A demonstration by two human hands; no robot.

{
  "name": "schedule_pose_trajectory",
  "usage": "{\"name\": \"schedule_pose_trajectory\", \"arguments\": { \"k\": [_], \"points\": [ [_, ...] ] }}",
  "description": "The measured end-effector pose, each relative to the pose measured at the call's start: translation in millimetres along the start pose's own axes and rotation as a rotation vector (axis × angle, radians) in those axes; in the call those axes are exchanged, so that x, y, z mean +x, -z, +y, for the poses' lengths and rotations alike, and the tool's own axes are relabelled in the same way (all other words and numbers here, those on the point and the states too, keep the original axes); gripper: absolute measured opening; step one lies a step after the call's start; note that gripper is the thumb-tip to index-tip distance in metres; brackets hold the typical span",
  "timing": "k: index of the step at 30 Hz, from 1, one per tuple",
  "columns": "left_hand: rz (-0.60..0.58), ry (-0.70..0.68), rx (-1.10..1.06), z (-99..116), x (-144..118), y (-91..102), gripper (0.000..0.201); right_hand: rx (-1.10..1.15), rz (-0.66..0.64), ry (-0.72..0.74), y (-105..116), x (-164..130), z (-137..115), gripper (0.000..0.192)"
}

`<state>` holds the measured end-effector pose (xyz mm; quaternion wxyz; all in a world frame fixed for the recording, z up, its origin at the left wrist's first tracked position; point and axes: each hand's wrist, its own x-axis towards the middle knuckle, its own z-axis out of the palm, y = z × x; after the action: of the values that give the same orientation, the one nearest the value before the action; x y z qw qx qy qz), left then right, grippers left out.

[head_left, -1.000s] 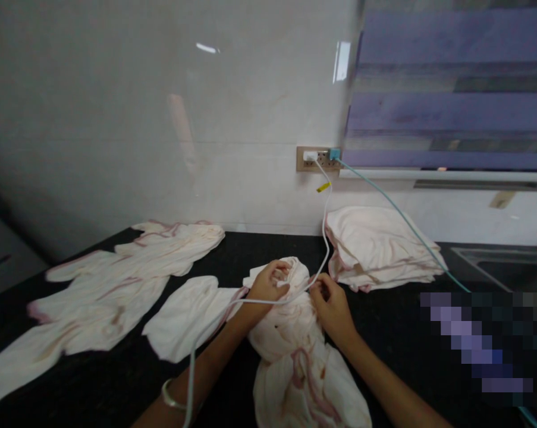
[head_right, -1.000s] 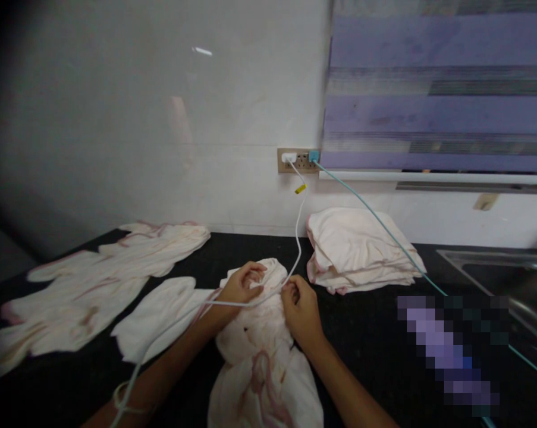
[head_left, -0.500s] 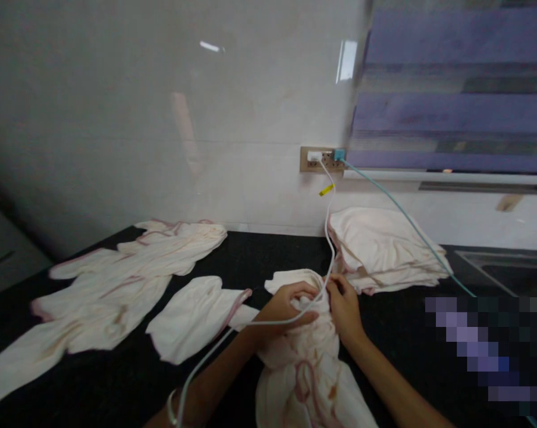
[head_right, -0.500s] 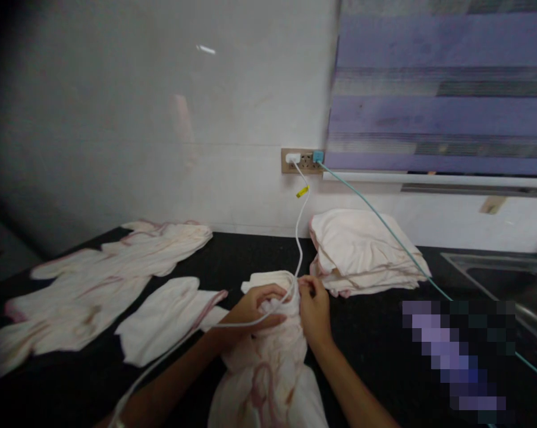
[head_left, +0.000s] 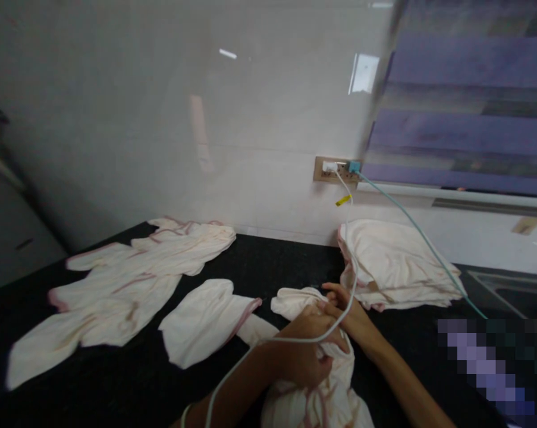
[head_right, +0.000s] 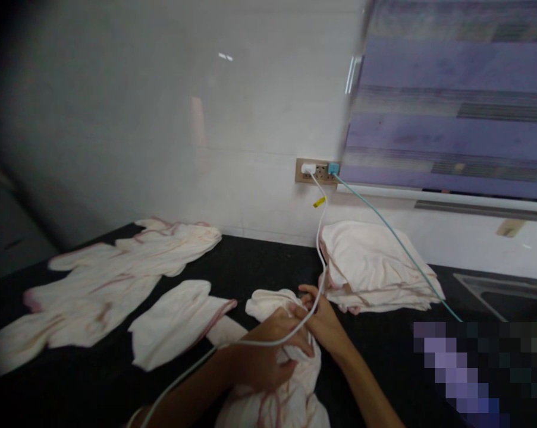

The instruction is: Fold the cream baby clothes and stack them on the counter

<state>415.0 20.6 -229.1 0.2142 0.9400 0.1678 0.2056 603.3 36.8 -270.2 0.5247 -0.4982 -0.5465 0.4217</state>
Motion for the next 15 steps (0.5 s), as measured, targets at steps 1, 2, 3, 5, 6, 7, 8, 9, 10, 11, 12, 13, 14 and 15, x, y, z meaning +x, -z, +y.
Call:
{"name": "schedule_pose_trajectory", "arguments": {
  "k": [1, 2, 3, 5, 6, 7, 8, 9, 10, 11, 12, 13, 14, 15],
  "points": [
    [-0.016, -0.01, 0.022, 2.5, -0.3, -0.2, 0.029, -0.001, -0.048, -0.013, 2.5, 0.5, -0.1, 0.052],
    [-0.029, -0.019, 0.042, 4.8, -0.7, -0.6, 0.029, -0.006, -0.096, -0.024, 4.4, 0.3, -1.0, 0.051],
    [-0.034, -0.024, 0.061, 7.0, -1.1, -1.3, 0.029, -0.014, -0.142, -0.036, 5.7, -0.5, -2.5, 0.05],
    [-0.059, -0.037, 0.1, 11.1, -1.5, -2.5, 0.028, -0.039, -0.197, -0.043, 6.8, -3.2, -6.6, 0.048],
    [-0.092, -0.052, 0.131, 13.2, -1.4, -2.7, 0.028, -0.055, -0.202, -0.034, 6.8, -4.7, -8.6, 0.046],
    [-0.133, -0.071, 0.176, 15.7, -1.1, -2.6, 0.026, -0.072, -0.194, -0.019, 6.6, -6.0, -10.4, 0.043],
    [-0.177, -0.096, 0.227, 18.5, -0.7, -2.1, 0.025, -0.09, -0.176, -0.001, 6.3, -7.0, -11.7, 0.039],
    [-0.217, -0.125, 0.276, 21.8, -0.2, -1.5, 0.026, -0.111, -0.156, 0.019, 6.1, -7.9, -12.6, 0.037],
    [-0.249, -0.155, 0.312, 25.5, 0.1, -0.7, 0.027, -0.137, -0.136, 0.038, 6.1, -8.7, -13.0, 0.035],
    [-0.266, -0.183, 0.331, 29.4, 0.4, 0.0, 0.027, -0.162, -0.118, 0.052, 6.3, -9.3, -13.1, 0.035],
    [-0.277, -0.211, 0.331, 33.3, 0.5, 0.6, 0.028, -0.182, -0.1, 0.065, 6.6, -9.9, -13.3, 0.035],
    [-0.285, -0.234, 0.316, 37.0, 0.6, 1.0, 0.029, -0.19, -0.083, 0.08, 6.9, -10.4, -13.6, 0.036],
    [-0.29, -0.253, 0.297, 40.3, 0.6, 1.2, 0.031, -0.182, -0.067, 0.092, 7.0, -10.8, -14.3, 0.037],
    [-0.292, -0.264, 0.282, 43.3, 0.7, 1.2, 0.033, -0.157, -0.05, 0.093, 6.9, -11.0, -15.6, 0.037]
  ]
}}
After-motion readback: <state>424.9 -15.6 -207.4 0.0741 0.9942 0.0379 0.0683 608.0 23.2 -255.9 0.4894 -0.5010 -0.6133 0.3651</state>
